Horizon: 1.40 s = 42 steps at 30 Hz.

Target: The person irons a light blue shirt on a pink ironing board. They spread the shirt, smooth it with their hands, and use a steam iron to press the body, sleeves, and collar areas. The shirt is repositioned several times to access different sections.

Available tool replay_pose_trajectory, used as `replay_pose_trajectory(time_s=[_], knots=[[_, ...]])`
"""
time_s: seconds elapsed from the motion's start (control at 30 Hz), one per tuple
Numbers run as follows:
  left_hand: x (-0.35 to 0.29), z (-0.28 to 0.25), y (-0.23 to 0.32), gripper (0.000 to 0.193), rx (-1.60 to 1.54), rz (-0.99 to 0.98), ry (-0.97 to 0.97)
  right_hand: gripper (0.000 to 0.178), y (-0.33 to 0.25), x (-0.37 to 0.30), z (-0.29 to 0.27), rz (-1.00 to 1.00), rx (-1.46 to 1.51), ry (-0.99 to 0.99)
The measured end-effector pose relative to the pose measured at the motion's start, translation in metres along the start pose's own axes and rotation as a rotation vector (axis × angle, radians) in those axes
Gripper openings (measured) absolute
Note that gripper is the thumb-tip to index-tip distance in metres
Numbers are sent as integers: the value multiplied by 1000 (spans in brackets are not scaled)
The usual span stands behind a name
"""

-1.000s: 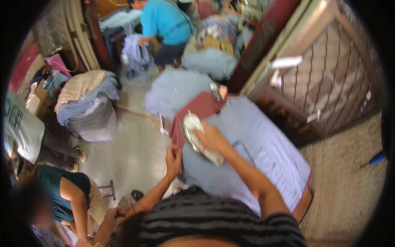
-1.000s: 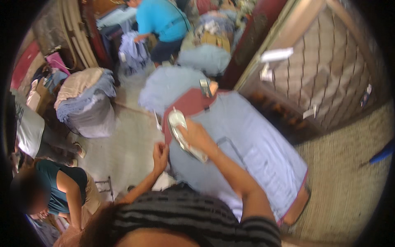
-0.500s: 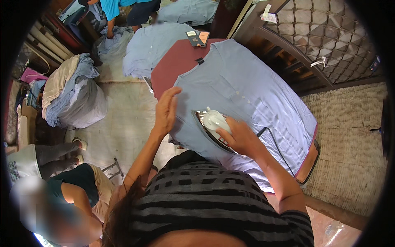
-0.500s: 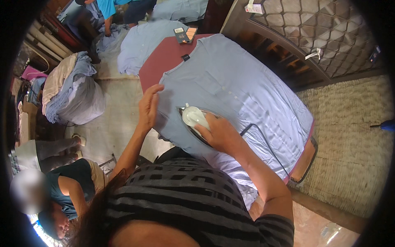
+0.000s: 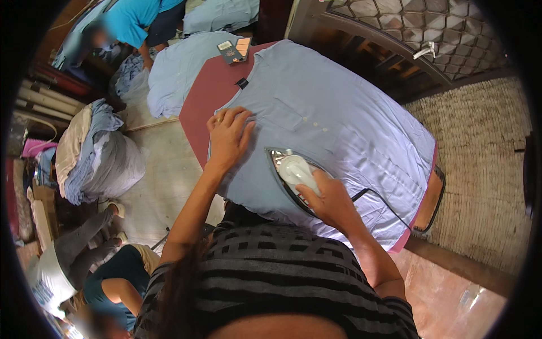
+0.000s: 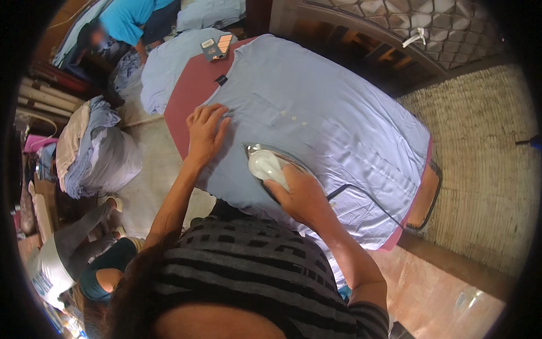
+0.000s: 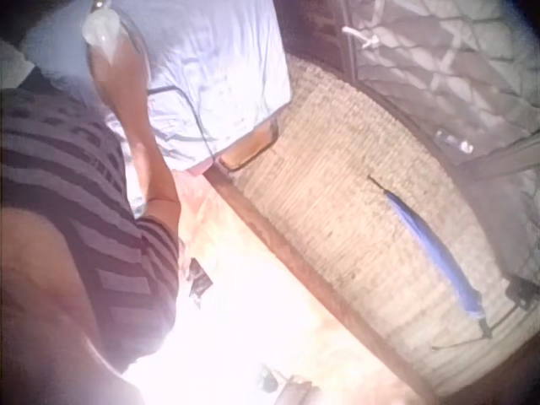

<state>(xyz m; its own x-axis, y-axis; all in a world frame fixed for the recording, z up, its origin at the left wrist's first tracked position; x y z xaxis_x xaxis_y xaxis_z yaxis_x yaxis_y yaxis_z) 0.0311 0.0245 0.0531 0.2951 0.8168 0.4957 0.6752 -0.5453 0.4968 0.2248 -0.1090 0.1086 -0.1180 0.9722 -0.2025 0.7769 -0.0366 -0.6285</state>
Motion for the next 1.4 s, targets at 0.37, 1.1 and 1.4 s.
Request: replay_pose_trajectory(time_s=[0.37, 1.1, 1.4], knots=[[50, 50, 9, 24, -156, 104, 11, 33, 47, -25, -37, 341, -38, 379], [74, 45, 1, 17, -201, 180, -11, 30, 27, 27, -39, 307, -14, 214], [36, 86, 48, 31, -434, 421, -335, 31, 64, -57, -37, 509, 59, 307]])
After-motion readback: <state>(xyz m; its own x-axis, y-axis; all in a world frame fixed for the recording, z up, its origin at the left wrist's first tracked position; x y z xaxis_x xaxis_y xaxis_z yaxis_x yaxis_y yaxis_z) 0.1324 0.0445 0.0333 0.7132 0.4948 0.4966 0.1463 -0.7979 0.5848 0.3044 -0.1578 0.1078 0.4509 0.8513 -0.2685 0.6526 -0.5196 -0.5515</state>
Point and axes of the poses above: each hand's wrist, its own x-axis towards the middle knuckle, its own z-axis out of the palm, y = z × x, the point moved 9 cm from there along x, towards the middle knuckle, and after that the axes turned 5 degrees about -x, right-handed, at the moved point
